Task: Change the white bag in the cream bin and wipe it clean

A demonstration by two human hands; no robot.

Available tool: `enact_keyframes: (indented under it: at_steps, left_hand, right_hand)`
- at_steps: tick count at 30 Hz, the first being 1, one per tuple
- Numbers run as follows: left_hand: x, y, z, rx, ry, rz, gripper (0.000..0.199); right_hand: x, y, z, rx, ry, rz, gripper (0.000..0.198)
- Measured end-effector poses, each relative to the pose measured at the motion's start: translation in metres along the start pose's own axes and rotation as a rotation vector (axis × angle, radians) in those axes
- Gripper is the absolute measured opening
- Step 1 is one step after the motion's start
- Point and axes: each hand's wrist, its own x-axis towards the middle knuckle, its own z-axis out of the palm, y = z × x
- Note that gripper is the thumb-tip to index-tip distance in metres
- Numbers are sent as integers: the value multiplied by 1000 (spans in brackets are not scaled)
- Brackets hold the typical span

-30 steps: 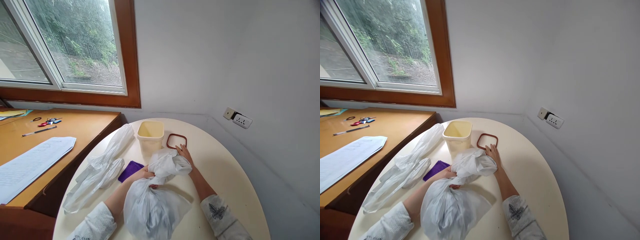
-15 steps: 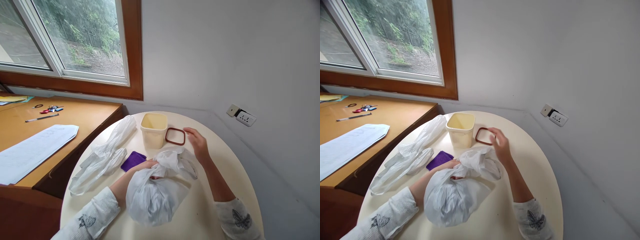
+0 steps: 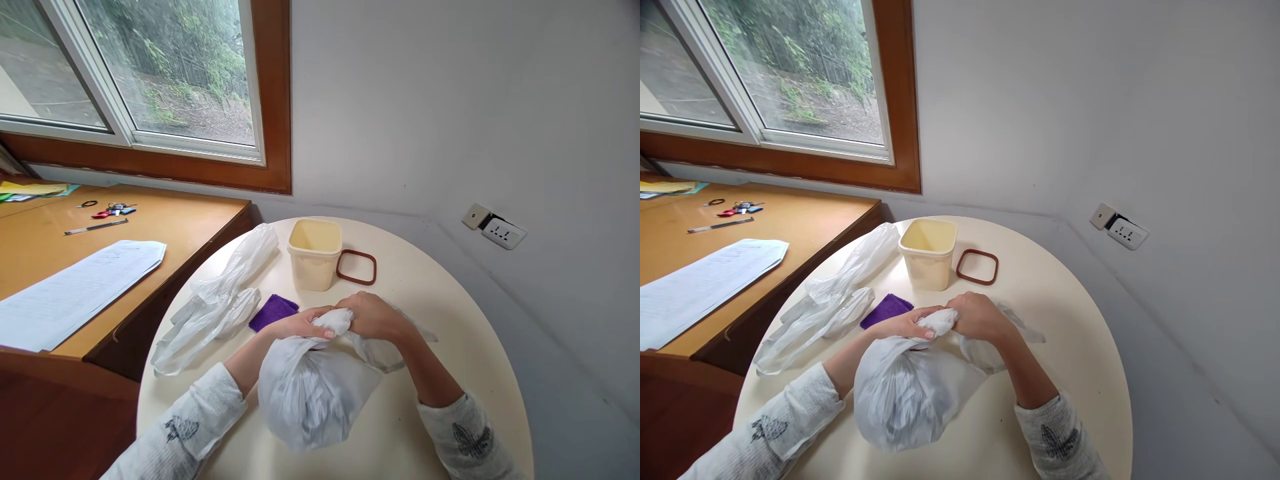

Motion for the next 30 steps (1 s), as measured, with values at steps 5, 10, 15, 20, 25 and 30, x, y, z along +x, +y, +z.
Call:
enact_keyframes:
  at_steps: [5, 10, 15, 20, 25, 30]
  left_hand:
    - [7, -6, -12, 131, -93, -80, 54]
    - [3, -4, -9, 139, -191, -174, 42]
    - [2, 1, -10, 151, -261, -125, 24]
    - [0, 3, -13, 98, -207, -30, 12]
    - [-1, 5, -3, -32, -99, 102, 9]
    - [1, 3, 6, -203, -92, 211, 11]
  right_hand:
    - [-3, 10, -9, -77, 107, 5, 18]
    - [-10, 16, -21, 11, 229, -77, 25]
    - [-22, 17, -33, 212, 183, -14, 11]
    - [-35, 20, -46, 342, 100, 42, 2]
    - [-40, 28, -54, 381, -84, 37, 26]
    - [-37, 37, -51, 332, -93, 48, 19]
